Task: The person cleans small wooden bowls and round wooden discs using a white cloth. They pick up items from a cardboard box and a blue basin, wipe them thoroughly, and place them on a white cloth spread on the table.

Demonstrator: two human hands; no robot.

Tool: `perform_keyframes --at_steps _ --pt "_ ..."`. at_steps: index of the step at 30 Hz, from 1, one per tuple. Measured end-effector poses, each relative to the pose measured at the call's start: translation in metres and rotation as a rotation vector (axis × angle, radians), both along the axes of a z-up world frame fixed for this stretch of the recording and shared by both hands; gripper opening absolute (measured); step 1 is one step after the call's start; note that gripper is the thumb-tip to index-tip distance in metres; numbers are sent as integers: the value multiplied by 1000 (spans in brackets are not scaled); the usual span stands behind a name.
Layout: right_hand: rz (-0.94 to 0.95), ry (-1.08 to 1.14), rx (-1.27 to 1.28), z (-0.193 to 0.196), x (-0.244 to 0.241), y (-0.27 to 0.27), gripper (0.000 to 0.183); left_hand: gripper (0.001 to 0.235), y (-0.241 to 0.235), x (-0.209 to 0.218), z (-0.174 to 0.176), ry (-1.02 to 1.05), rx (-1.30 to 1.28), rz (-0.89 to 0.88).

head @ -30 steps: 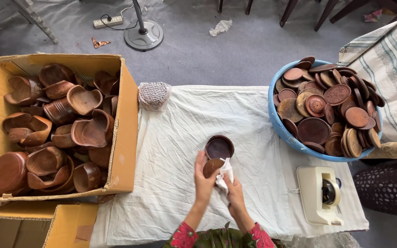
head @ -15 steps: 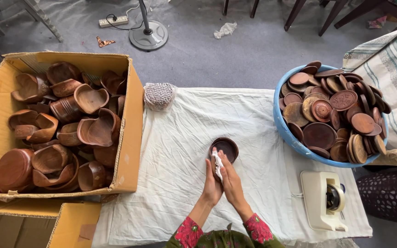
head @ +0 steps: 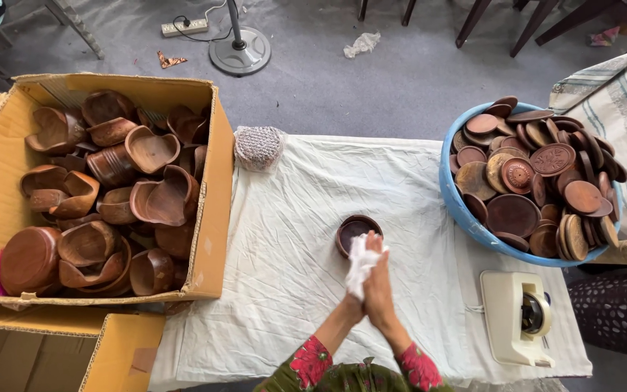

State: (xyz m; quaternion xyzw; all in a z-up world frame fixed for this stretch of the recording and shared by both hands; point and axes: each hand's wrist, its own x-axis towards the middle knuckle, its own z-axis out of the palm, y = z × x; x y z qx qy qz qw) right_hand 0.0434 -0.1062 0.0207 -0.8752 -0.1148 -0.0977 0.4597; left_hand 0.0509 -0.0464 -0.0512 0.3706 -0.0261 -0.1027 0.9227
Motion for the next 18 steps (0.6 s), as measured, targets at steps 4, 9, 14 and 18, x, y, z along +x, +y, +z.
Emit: perform_keyframes --at_steps 4,9,14,18 --pt "43 -44 -14 -10 -27 13 69 75 24 27 8 168 -230 -200" --pt "-28 314 514 0 0 4 70 76 10 -14 2 317 -157 -170" --pt "29 169 241 -52 -16 8 70 71 4 -3 -48 94 57 -14" --pt "-29 228 567 -42 -31 28 69 75 28 23 -8 -190 445 259"
